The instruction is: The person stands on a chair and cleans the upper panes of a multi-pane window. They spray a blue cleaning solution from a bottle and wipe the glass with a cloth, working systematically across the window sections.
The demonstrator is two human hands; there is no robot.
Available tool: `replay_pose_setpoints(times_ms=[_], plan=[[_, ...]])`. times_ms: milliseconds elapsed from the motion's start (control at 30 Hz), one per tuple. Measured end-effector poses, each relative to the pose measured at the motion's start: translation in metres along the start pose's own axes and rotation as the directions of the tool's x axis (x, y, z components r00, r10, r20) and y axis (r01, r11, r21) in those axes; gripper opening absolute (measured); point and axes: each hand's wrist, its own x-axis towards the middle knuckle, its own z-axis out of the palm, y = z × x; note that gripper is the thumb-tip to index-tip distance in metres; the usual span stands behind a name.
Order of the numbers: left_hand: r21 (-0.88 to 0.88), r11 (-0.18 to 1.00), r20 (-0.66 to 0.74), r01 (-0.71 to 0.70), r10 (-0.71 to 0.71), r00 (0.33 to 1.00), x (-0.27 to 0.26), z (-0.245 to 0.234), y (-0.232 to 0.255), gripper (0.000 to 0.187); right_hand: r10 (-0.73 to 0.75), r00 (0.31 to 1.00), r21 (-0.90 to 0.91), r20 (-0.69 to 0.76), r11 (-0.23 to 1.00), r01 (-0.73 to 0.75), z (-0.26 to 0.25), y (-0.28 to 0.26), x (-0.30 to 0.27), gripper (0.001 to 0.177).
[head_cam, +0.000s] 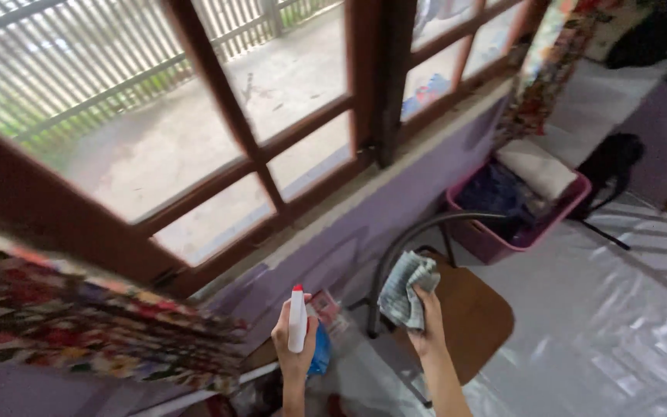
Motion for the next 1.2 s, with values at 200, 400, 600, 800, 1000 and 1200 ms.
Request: replay_pose_setpoints(times_ms=[200, 400, 600, 800, 1000, 1200], plan=[[-0.096, 0.946, 0.026, -0.309, 0.313, 0.950, -0.060, 0.086, 0.034, 0.029, 0.173, 0.982, 0.474, 0.071, 0.861, -0.186, -0.172, -0.013, 0.022, 0.043], [-0.102, 0.971, 0.055, -0.218, 0.224, 0.973, -0.129, 0.181, 0.084, 0.026, 0.252, 0.963, 0.428, -0.091, 0.883, -0.191, -0.260, -0.110, 0.001, 0.044], [-0.129, 0.967, 0.070, -0.219, 0.229, 0.971, -0.171, 0.248, 0.136, 0.029, 0.229, 0.969, 0.438, -0.091, 0.883, -0.167, -0.297, -0.177, 0.000, 0.037], [-0.216, 0.928, 0.097, -0.303, 0.329, 0.939, -0.166, 0.302, 0.169, 0.027, 0.267, 0.954, 0.397, -0.136, 0.897, -0.195, -0.306, -0.212, 0.020, 0.036], [-0.155, 0.911, 0.046, -0.382, 0.393, 0.919, -0.134, 0.364, 0.188, 0.027, 0.329, 0.944, 0.402, -0.018, 0.867, -0.294, -0.317, -0.223, 0.092, 0.030], [-0.112, 0.976, -0.055, -0.184, 0.179, 0.982, -0.087, 0.442, 0.212, 0.025, 0.425, 0.905, 0.213, -0.022, 0.886, -0.411, -0.290, -0.293, 0.165, 0.028]])
